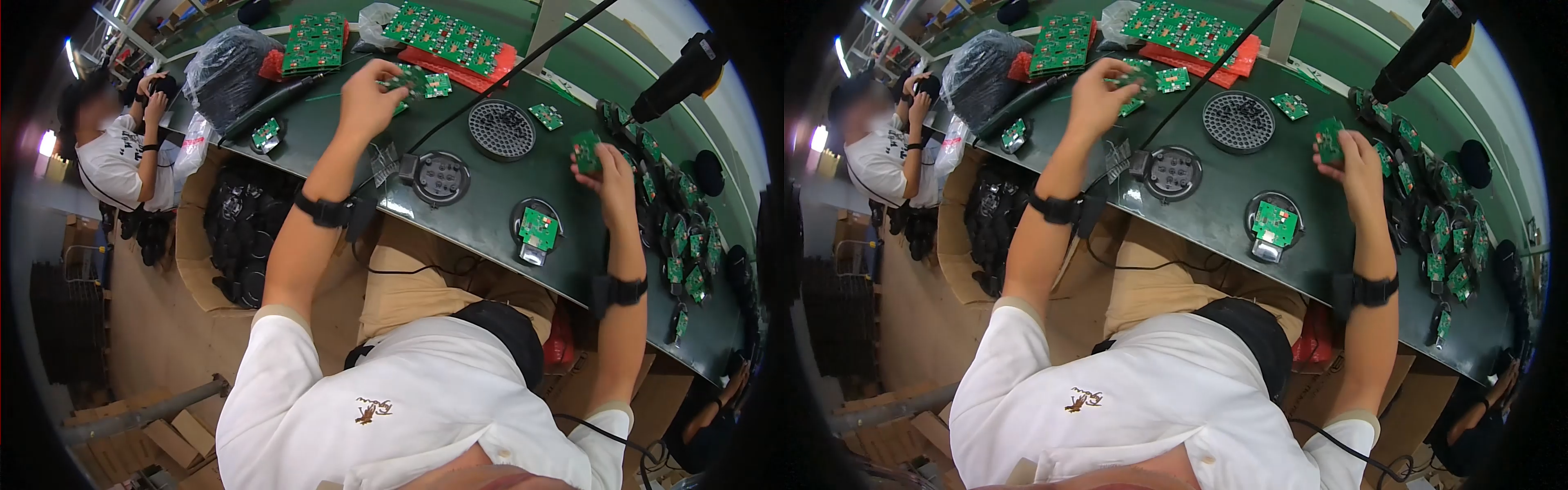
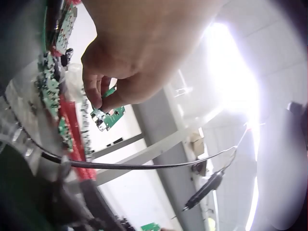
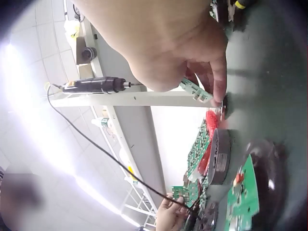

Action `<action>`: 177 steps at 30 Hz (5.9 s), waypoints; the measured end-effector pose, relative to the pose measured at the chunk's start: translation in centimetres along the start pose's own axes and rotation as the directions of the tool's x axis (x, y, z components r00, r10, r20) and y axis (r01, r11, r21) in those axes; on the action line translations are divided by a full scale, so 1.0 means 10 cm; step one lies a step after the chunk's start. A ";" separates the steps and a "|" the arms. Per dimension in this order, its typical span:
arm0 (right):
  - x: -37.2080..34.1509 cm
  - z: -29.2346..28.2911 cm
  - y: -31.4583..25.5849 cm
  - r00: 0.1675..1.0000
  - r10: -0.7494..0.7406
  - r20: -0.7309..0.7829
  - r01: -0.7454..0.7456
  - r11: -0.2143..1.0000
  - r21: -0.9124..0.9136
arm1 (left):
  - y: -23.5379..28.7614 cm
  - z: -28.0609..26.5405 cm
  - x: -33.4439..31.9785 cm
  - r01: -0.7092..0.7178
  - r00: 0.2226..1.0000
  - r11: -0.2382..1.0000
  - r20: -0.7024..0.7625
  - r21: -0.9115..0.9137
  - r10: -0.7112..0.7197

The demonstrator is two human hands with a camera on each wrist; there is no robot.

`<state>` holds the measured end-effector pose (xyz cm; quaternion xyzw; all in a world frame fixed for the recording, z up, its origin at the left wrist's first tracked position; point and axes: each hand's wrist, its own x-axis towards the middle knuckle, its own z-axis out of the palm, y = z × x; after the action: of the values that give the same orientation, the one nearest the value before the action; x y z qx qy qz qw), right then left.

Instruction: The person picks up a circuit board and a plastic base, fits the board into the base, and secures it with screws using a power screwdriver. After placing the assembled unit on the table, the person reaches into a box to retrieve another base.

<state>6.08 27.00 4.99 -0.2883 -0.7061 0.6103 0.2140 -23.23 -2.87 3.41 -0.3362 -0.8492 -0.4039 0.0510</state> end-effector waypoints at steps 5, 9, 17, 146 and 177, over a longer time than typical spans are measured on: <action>-0.52 -0.02 0.01 0.998 0.065 0.019 -0.067 0.986 0.155 | 0.83 -0.37 -0.72 0.206 0.975 0.646 0.210 -0.735 -0.071; -0.85 0.16 -0.12 0.998 -0.052 0.045 0.043 0.980 0.196 | 1.24 -0.09 -1.00 0.285 0.938 0.507 0.346 -0.813 0.028; -1.10 0.22 -0.20 0.995 -0.086 0.052 0.074 0.975 0.210 | 1.50 0.32 -1.06 0.424 0.852 0.383 0.505 -0.820 0.139; -0.98 0.83 -0.46 0.623 -0.645 0.441 0.765 0.619 -0.175 | 1.23 0.15 -1.57 0.216 0.960 0.445 0.273 -0.869 0.067; -1.19 0.87 -0.35 0.781 -0.518 0.349 0.571 0.818 -0.064 | 1.29 0.11 -1.51 -0.339 0.941 0.823 -0.144 -0.456 0.307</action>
<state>8.71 12.25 7.62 0.0134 -0.8324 0.4989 0.2409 -3.50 -4.25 5.69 -0.4640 -0.6530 -0.5953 0.0622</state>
